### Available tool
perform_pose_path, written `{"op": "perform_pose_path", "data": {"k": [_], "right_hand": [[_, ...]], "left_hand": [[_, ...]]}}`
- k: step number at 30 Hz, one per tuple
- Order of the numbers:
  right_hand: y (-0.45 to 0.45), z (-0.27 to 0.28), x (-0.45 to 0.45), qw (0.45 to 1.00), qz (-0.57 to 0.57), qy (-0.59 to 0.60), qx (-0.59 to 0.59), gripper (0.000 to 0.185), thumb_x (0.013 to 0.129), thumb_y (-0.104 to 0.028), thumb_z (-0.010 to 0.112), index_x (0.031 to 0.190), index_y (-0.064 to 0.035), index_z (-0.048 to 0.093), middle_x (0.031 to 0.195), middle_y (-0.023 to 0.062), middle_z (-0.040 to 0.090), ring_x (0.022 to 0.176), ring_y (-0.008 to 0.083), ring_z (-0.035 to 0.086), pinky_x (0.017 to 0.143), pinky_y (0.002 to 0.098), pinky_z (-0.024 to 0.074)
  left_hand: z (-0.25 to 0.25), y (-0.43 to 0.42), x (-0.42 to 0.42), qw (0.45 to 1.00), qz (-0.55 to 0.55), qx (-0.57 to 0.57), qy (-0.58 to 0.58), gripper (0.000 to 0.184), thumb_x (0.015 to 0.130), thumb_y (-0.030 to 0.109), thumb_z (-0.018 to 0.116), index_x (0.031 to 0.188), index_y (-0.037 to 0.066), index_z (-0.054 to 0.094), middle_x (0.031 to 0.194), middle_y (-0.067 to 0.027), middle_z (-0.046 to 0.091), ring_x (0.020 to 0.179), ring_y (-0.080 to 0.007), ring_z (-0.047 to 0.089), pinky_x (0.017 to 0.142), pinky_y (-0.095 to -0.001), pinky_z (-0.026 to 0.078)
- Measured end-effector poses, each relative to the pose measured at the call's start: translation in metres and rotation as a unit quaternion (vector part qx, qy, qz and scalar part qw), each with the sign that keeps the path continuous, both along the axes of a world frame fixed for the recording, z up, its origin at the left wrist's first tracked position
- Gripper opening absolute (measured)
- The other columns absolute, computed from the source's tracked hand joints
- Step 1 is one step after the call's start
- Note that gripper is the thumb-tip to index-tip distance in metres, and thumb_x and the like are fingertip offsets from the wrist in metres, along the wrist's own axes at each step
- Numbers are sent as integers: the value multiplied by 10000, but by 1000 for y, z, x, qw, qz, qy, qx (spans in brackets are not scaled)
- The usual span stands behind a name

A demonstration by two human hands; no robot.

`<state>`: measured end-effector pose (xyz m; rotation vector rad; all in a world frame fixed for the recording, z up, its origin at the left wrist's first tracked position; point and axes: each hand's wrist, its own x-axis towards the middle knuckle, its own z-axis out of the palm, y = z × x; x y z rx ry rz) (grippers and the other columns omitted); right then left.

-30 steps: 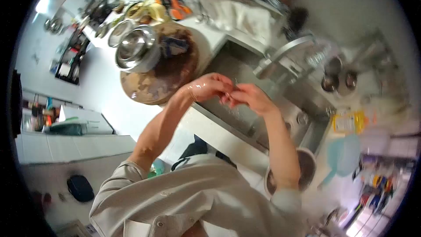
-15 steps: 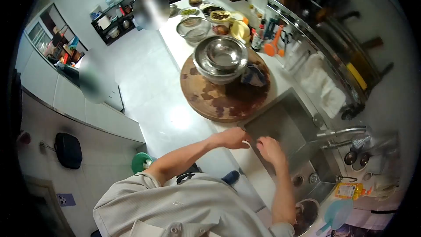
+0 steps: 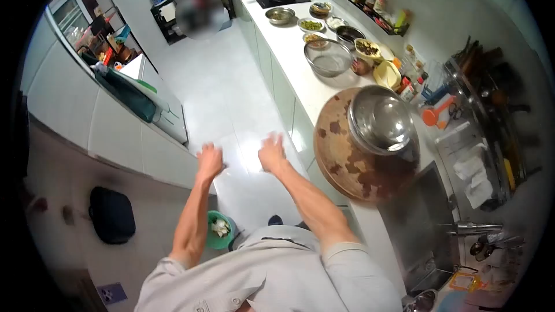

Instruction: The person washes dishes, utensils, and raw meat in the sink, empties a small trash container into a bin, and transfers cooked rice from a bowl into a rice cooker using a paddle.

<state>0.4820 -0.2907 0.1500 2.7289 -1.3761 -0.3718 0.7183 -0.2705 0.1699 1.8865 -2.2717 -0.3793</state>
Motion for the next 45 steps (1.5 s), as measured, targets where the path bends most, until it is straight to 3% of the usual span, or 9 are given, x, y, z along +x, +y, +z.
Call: {"op": "perform_pose_path", "data": {"k": [2,3,6,14,25,29,33,41,45], "right_hand": [[13,-15,33,939,-146,-249,185,463,872,-386,644,1260,-137,603,1356,167,514,1327,400,391,997,700,322],[6,-19,38,940,-143,-243,192,463,872,-386,644,1260,-137,603,1356,167,514,1327,400,391,997,700,322],[-29,-44,59,974,-17,-189,123,442,804,-271,723,1203,-109,623,1308,158,542,1230,395,485,956,630,400],[-222,-42,92,949,0,-283,140,294,824,-270,688,986,-27,662,1043,207,637,975,396,623,853,496,516],[-458,5,48,889,-51,-436,130,357,854,-281,607,1074,-8,678,1082,232,667,1005,389,641,887,452,513],[-514,17,16,824,-167,-518,157,343,849,-260,610,1063,-4,691,1039,183,705,980,346,660,863,418,519],[-572,18,-30,727,-306,-593,162,311,850,-226,637,1058,0,687,930,148,719,741,241,689,733,349,547],[-662,15,-155,381,-517,-766,17,156,849,-118,631,963,-17,668,806,61,662,582,134,586,467,277,413],[-680,-2,-218,298,-565,-769,-22,93,848,-66,593,910,-20,644,758,69,641,546,125,538,430,270,382]], "left_hand": [[-6,6,36,983,46,135,115,450,852,357,699,1131,5,677,1159,-221,664,1128,-361,612,918,-470,500],[13,26,37,937,126,218,243,483,835,355,712,1178,17,668,1191,-227,652,1155,-355,595,940,-460,490],[-33,16,83,979,89,170,69,510,819,340,723,1209,17,660,1160,-223,673,1089,-367,636,945,-425,492],[-29,-135,91,957,172,151,178,507,811,325,710,1209,15,660,1134,-227,681,1082,-335,644,916,-409,510],[-15,-365,40,908,155,184,342,438,877,239,684,1225,-23,636,1143,-163,694,1024,-247,669,883,-344,522],[-15,-432,28,903,137,228,338,433,878,242,683,1225,-13,638,1155,-153,688,1019,-232,660,871,-339,520],[-18,-509,15,883,113,266,370,424,884,239,676,1231,0,637,1119,-117,689,993,-206,645,841,-338,524],[-24,-661,21,844,61,340,411,294,899,226,670,1124,36,665,995,-48,677,915,-161,634,777,-329,522],[-25,-719,20,828,42,381,408,229,908,228,670,1063,60,666,973,-29,677,894,-153,639,767,-320,520]]}}
